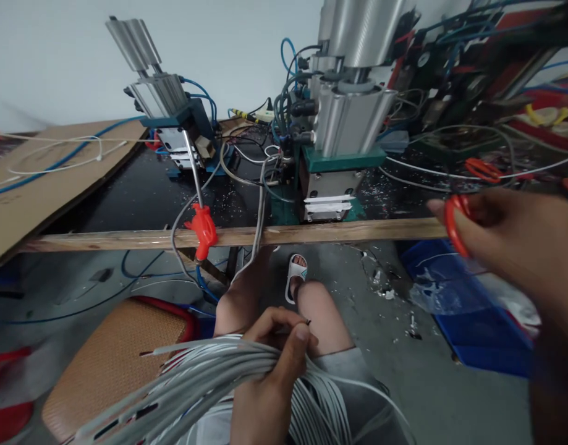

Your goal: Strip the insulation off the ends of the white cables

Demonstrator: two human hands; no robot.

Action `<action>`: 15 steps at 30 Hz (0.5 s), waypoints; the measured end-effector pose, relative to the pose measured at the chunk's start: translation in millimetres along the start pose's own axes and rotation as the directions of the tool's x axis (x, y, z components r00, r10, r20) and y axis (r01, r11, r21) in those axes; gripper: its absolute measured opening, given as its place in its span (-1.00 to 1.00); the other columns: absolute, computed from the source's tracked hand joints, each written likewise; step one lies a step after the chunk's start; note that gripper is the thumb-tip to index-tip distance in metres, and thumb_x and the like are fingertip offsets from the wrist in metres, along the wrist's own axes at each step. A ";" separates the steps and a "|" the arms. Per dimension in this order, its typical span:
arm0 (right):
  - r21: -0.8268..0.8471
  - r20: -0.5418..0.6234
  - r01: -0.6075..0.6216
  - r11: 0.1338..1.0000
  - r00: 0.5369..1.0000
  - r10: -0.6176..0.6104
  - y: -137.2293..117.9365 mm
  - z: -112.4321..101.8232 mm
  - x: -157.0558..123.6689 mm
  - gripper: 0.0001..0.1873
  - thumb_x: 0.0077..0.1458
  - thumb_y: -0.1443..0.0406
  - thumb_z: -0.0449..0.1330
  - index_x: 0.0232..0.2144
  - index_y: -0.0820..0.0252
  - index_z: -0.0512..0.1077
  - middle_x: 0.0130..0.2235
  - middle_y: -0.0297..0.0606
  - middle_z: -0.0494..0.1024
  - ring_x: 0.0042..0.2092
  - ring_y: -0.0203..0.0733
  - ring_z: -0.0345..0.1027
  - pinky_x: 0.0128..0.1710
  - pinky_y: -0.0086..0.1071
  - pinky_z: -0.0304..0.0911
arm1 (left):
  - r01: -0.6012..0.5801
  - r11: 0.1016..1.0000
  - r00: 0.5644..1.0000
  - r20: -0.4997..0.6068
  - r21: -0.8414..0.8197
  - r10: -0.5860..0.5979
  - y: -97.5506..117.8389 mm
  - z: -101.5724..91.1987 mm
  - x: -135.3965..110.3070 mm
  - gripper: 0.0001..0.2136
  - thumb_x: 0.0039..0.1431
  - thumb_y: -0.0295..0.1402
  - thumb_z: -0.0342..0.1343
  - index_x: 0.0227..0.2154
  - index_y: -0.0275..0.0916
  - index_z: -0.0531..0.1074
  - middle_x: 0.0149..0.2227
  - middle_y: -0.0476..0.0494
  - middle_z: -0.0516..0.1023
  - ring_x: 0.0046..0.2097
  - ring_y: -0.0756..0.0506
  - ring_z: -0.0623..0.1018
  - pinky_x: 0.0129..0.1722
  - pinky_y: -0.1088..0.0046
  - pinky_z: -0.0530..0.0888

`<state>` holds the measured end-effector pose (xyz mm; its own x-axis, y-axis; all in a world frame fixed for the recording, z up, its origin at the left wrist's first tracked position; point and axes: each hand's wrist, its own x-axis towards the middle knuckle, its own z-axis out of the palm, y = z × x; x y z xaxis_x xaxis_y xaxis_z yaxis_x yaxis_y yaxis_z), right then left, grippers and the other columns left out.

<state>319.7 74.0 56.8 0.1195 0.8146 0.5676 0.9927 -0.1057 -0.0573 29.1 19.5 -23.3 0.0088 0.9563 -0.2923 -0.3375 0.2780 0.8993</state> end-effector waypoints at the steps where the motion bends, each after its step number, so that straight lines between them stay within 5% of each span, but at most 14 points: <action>1: -0.135 0.031 0.062 0.989 0.998 -0.058 8.5 5.1 22.0 -0.15 0.35 -0.12 -0.22 -0.49 0.33 0.62 -0.62 -0.06 0.53 -0.31 -0.03 0.66 -0.63 -0.49 -0.08 | 0.024 1.000 1.000 -0.008 -0.019 -0.024 1.1 0.3 -0.2 -0.71 0.07 -0.17 0.47 -0.44 -0.27 0.56 -0.53 -0.02 0.57 -0.64 0.15 0.25 -0.60 0.63 0.17; 4: -0.195 0.122 0.158 0.968 0.983 -0.135 25.5 13.9 60.8 0.10 0.16 -0.10 -0.48 -0.28 0.60 0.66 -0.33 0.17 0.64 -0.19 0.06 0.61 -0.54 -0.32 0.10 | 0.056 0.995 0.998 -0.021 -0.077 -0.057 5.3 0.8 0.4 -0.65 0.00 -0.11 0.51 -0.43 -0.29 0.58 -0.55 -0.03 0.58 -0.66 0.17 0.21 -0.62 0.65 0.13; 6: -0.120 0.085 0.164 0.979 0.984 -0.154 19.0 11.0 51.5 0.10 0.14 -0.10 -0.47 -0.12 0.65 0.62 -0.08 0.26 0.59 -0.02 0.24 0.52 -0.41 -0.11 0.20 | 0.054 0.992 0.998 -0.016 -0.112 -0.056 7.9 2.2 1.4 -0.63 -0.03 -0.09 0.53 -0.42 -0.29 0.58 -0.55 -0.03 0.58 -0.66 0.17 0.21 -0.62 0.65 0.13; 8: 0.109 0.040 0.192 0.975 0.979 -0.198 -7.4 3.9 15.0 -0.02 0.23 -0.15 -0.36 -0.15 0.42 0.66 -0.10 0.05 0.65 -0.04 0.20 0.57 -0.30 -0.04 0.27 | 0.053 0.990 0.998 -0.009 -0.129 -0.055 9.3 4.1 2.1 -0.63 -0.03 -0.09 0.53 -0.40 -0.29 0.59 -0.54 -0.03 0.59 -0.66 0.18 0.19 -0.62 0.65 0.13; 9: 0.291 0.124 0.204 0.935 0.961 -0.249 -26.7 0.5 -9.5 -0.21 0.36 -0.09 -0.21 -0.16 0.27 0.69 -0.17 -0.14 0.71 -0.11 0.00 0.65 -0.19 -0.23 0.41 | 0.052 0.990 0.999 -0.006 -0.132 -0.053 9.2 4.8 2.4 -0.63 -0.03 -0.09 0.53 -0.39 -0.29 0.59 -0.53 -0.03 0.59 -0.65 0.18 0.19 -0.62 0.65 0.13; 11: 0.609 0.261 0.248 0.753 0.835 -0.485 -69.2 -3.1 -60.7 -0.55 0.44 0.01 0.00 -0.07 0.02 0.64 -0.13 -0.28 0.73 -0.17 -0.21 0.68 -0.27 -0.50 0.53 | 0.054 0.989 0.999 0.002 -0.137 -0.054 7.3 4.6 3.1 -0.64 -0.01 -0.10 0.52 -0.37 -0.29 0.59 -0.53 -0.02 0.58 -0.65 0.18 0.18 -0.62 0.65 0.13; 12: 0.686 0.286 0.220 0.694 0.796 -0.534 -88.0 -2.9 -83.6 -0.58 0.45 0.01 0.01 -0.05 0.01 0.61 -0.10 -0.26 0.72 -0.10 -0.19 0.67 -0.21 -0.48 0.57 | 0.060 0.988 0.998 0.010 -0.142 -0.059 5.6 3.5 3.6 -0.65 0.00 -0.11 0.52 -0.37 -0.29 0.59 -0.53 -0.01 0.57 -0.64 0.18 0.18 -0.62 0.65 0.13; 15: 0.786 0.331 0.011 0.618 0.837 -0.436 -110.2 4.9 -132.2 -0.57 0.51 0.16 -0.05 -0.27 0.07 0.56 -0.35 -0.36 0.67 -0.29 -0.31 0.65 -0.23 -0.55 0.55 | 0.055 0.987 0.997 0.056 -0.152 -0.047 -0.2 -2.9 6.9 -0.67 0.06 -0.13 0.49 -0.32 -0.28 0.59 -0.49 -0.02 0.58 -0.63 0.17 0.16 -0.62 0.66 0.12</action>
<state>194.6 -19.2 -16.0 -0.3280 0.9166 0.2284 0.6256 0.3920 -0.6745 26.5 25.7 -26.4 0.0775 0.9459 -0.3152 -0.4757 0.3129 0.8221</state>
